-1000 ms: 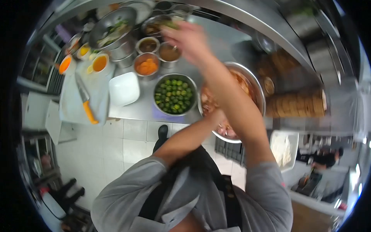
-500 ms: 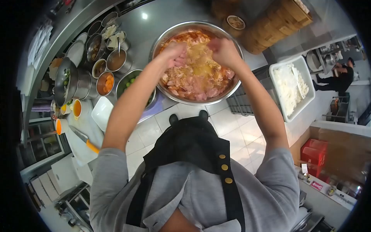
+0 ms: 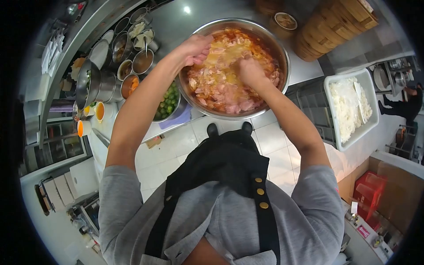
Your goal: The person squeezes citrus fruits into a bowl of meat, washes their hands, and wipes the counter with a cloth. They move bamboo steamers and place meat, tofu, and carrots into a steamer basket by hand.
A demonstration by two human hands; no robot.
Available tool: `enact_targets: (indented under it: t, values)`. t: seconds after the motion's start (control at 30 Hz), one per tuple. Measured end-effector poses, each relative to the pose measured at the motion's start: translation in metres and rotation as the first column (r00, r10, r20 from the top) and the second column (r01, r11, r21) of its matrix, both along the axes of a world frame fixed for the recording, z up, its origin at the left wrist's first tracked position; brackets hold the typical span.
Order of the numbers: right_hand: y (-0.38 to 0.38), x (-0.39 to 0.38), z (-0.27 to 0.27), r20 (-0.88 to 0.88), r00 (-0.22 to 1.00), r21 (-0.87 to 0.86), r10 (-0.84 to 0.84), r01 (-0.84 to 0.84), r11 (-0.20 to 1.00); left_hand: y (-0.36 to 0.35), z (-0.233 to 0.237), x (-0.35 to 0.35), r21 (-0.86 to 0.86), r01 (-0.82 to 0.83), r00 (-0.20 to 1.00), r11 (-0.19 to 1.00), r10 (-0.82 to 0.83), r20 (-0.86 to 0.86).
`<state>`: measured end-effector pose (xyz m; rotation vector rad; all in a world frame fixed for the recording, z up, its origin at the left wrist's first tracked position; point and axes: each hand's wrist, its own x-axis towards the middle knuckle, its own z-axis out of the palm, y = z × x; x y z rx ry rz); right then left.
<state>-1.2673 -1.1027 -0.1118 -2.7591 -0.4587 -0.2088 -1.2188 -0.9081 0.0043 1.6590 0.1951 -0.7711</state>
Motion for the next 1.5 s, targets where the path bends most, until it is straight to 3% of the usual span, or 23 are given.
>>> enact_targets:
  t: [0.13,0.23,0.3,0.43,0.5,0.53,0.6,0.63,0.73,0.77,0.83,0.87,0.93,1.03,1.1,1.17,1.2,1.27,1.3,1.33,1.4,1.43,1.5]
  values:
    - [-0.001,0.004,0.0,-0.048,0.999,-0.009,0.015,-0.016,1.0,0.0,0.0,0.001,0.047,0.023,1.0,0.999,-0.024,0.018]
    - [-0.004,0.003,0.009,-0.04,0.99,0.036,0.134,-0.132,0.991,0.002,-0.008,0.001,0.07,-0.005,1.0,0.998,0.004,0.018]
    - [-0.007,0.0,0.018,-0.046,0.999,0.139,-0.001,0.007,0.99,0.006,-0.025,-0.003,-0.113,-0.128,0.987,0.985,0.115,-0.115]
    - [-0.017,0.006,0.026,0.011,0.999,0.107,-0.046,0.044,0.993,0.001,-0.065,-0.02,-0.201,-0.189,0.964,0.961,0.142,-0.224]
    - [-0.016,0.005,0.05,0.087,0.995,0.311,0.038,-0.064,0.948,-0.006,-0.074,-0.028,-0.25,-0.281,0.922,0.927,0.188,-0.339]
    - [-0.008,0.001,0.066,0.09,0.995,0.306,0.049,-0.074,0.949,-0.011,-0.079,-0.032,-0.256,-0.289,0.921,0.922,0.195,-0.336]
    - [0.015,-0.012,0.092,0.001,0.977,0.322,0.212,-0.201,0.925,-0.027,-0.089,-0.038,-0.376,-0.396,0.888,0.838,0.244,-0.39]
    - [0.022,-0.015,0.099,-0.124,0.941,0.386,0.316,-0.248,0.889,-0.034,-0.092,-0.04,-0.471,-0.446,0.87,0.761,0.245,-0.429]
    - [0.011,0.003,0.092,-0.058,0.978,0.401,0.202,-0.163,0.901,-0.044,-0.098,-0.042,-0.486,-0.542,0.823,0.685,0.318,-0.47]
    - [-0.001,0.016,0.092,-0.052,0.993,0.341,0.104,-0.081,0.936,-0.038,-0.104,-0.04,-0.538,-0.471,0.855,0.699,0.212,-0.473]
    - [-0.032,0.05,0.06,0.048,0.998,0.012,-0.034,0.033,0.999,-0.036,-0.101,-0.042,-0.541,-0.492,0.845,0.682,0.225,-0.485]
    - [-0.047,0.063,0.037,0.052,0.998,0.01,-0.03,0.029,1.0,-0.035,-0.1,-0.043,-0.541,-0.507,0.837,0.67,0.232,-0.496]
    - [-0.065,0.077,0.011,-0.051,0.997,-0.302,-0.052,0.034,0.953,-0.033,-0.101,-0.047,-0.538,-0.529,0.819,0.656,0.232,-0.524]
    - [-0.067,0.069,0.027,0.007,1.0,-0.186,-0.011,0.012,0.982,-0.017,-0.098,-0.053,-0.547,-0.566,0.798,0.617,0.244,-0.551]
    - [-0.062,0.066,0.073,0.059,0.997,-0.134,0.052,-0.043,0.99,-0.013,-0.097,-0.057,-0.565,-0.585,0.79,0.582,0.249,-0.561]
    - [-0.044,0.049,0.134,0.153,0.986,-0.037,0.062,-0.057,0.998,-0.009,-0.101,-0.061,-0.549,-0.734,0.678,0.4,0.376,-0.632]
    - [-0.033,0.035,0.157,0.198,0.98,-0.001,0.028,-0.029,1.0,-0.016,-0.11,-0.06,-0.552,-0.74,0.671,0.383,0.383,-0.635]
    - [-0.012,0.015,0.167,0.173,0.979,0.281,-0.105,0.053,0.958,-0.027,-0.131,-0.054,-0.524,-0.85,0.447,-0.063,0.441,-0.778]
    - [-0.016,0.023,0.133,0.158,0.981,0.04,0.111,-0.119,0.992,-0.02,-0.117,-0.058,-0.508,-0.859,0.441,-0.071,0.402,-0.803]
    - [-0.028,0.025,0.092,0.101,0.949,-0.203,0.299,-0.274,0.94,-0.022,-0.103,-0.069,-0.488,-0.87,0.439,-0.066,0.346,-0.829]
    - [-0.025,0.019,0.077,0.133,0.962,-0.076,0.239,-0.231,0.97,-0.028,-0.14,-0.06,-0.648,-0.757,0.632,0.078,0.337,-0.698]
    - [-0.007,0.019,0.092,0.132,0.953,-0.086,0.274,-0.264,0.961,-0.03,-0.136,-0.061,-0.65,-0.758,0.621,0.045,0.352,-0.7]
    - [0.057,-0.002,0.143,0.042,0.958,0.064,0.285,-0.287,0.956,-0.033,-0.12,-0.07,-0.562,-0.818,0.558,0.118,0.401,-0.727]
